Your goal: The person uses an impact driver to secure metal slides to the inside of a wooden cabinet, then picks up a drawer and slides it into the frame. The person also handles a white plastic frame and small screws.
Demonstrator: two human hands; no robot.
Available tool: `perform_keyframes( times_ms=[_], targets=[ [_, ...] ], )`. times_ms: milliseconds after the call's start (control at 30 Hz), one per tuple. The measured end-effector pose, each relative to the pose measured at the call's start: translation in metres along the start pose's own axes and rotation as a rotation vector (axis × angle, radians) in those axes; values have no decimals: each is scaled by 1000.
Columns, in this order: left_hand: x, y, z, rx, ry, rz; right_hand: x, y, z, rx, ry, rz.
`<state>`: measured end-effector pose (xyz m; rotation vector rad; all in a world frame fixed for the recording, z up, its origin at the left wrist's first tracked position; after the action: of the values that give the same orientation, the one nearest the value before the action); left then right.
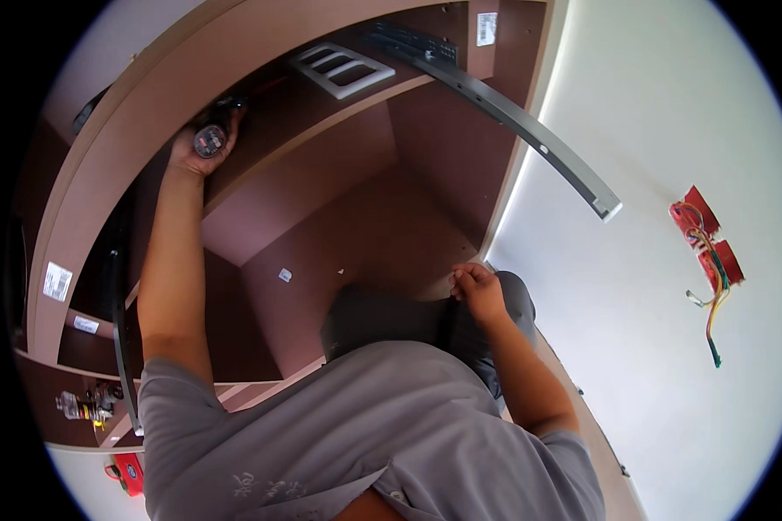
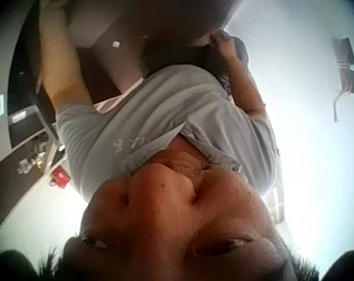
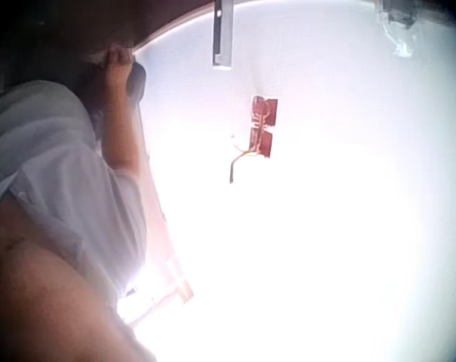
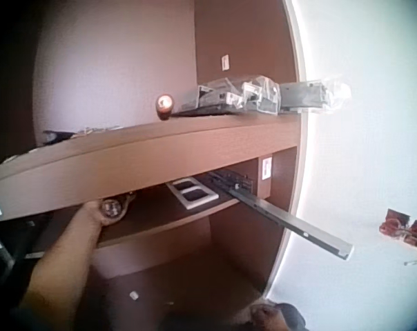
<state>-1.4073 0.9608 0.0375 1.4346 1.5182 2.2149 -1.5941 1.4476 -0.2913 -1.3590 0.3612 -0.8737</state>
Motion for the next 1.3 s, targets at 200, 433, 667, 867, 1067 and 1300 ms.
perform_keyframes(
  times_ms=[200, 433, 667, 867, 1067, 1300],
  targets=[
    [-5, 34, 30, 103, 129, -300, 9, 50, 15, 66, -81, 9],
    [-32, 79, 55, 379, 393, -951, 2, 52, 28, 194, -64, -27],
    [125, 11, 108, 938, 220, -2146, -2, 59, 36, 186, -110, 9],
    [187, -108, 42, 968, -179, -1989, -26, 3, 31, -70, 65, -35],
    [195, -131, 41, 661, -258, -2115, -84, -145, 28, -448, 235, -462],
    [198, -131, 57, 979, -178, -2129, 25, -216, -30, -277, -123, -338]
  ],
)
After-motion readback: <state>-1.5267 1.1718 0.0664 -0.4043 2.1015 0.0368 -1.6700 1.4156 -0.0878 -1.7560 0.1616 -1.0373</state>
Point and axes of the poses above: each hand's wrist, its own z-axis away from the middle knuckle, its own x-axis out of the palm, y = z × x, the point moved 9 cm from there along -z, towards the middle knuckle, and after that the axes turned 3 degrees about -z, right-handed, at the moved point
